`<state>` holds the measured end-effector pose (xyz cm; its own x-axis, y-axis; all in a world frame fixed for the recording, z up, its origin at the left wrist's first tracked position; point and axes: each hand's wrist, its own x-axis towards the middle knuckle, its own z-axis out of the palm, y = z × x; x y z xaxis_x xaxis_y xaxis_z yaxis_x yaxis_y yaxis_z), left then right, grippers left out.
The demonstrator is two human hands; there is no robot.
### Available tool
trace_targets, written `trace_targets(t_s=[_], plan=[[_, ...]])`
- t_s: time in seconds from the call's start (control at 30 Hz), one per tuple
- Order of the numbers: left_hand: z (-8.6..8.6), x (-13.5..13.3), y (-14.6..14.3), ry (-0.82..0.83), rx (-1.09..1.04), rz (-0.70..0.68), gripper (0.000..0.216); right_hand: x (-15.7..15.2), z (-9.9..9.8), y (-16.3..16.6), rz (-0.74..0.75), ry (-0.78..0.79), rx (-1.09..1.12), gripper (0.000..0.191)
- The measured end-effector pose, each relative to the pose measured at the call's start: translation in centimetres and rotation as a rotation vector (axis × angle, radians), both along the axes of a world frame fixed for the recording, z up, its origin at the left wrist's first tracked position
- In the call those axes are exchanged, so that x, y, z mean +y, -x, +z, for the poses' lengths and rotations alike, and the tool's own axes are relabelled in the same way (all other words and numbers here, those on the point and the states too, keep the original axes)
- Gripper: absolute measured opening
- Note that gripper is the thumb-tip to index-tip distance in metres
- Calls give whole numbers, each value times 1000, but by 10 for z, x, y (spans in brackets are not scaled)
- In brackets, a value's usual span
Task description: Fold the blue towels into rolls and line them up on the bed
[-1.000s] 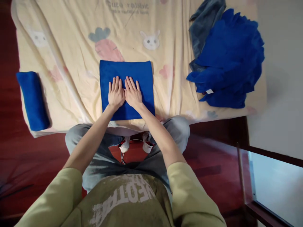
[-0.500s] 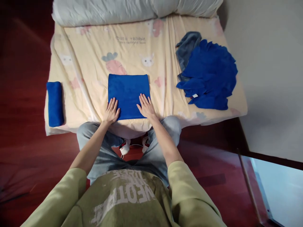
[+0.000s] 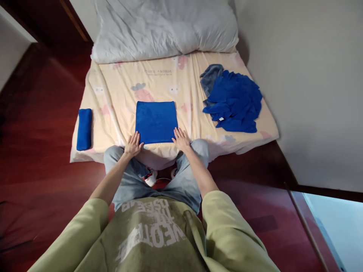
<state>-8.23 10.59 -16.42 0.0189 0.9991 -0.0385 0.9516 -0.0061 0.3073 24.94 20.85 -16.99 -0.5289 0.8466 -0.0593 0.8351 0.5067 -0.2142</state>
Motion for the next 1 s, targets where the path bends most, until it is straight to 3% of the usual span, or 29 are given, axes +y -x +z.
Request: trace_targets(t_s=[0.3,0.47,1.0], plan=[[11,-19,2,86,3,-254,64,-21,0,-19,174,4,4,60],[5,-20,9,88,-24,-236,63,-22,-4,-32,265,29,46,63],[-25,-2,27,-48,-157,-167,70,-5,-41,-33,293,-78,294,59]])
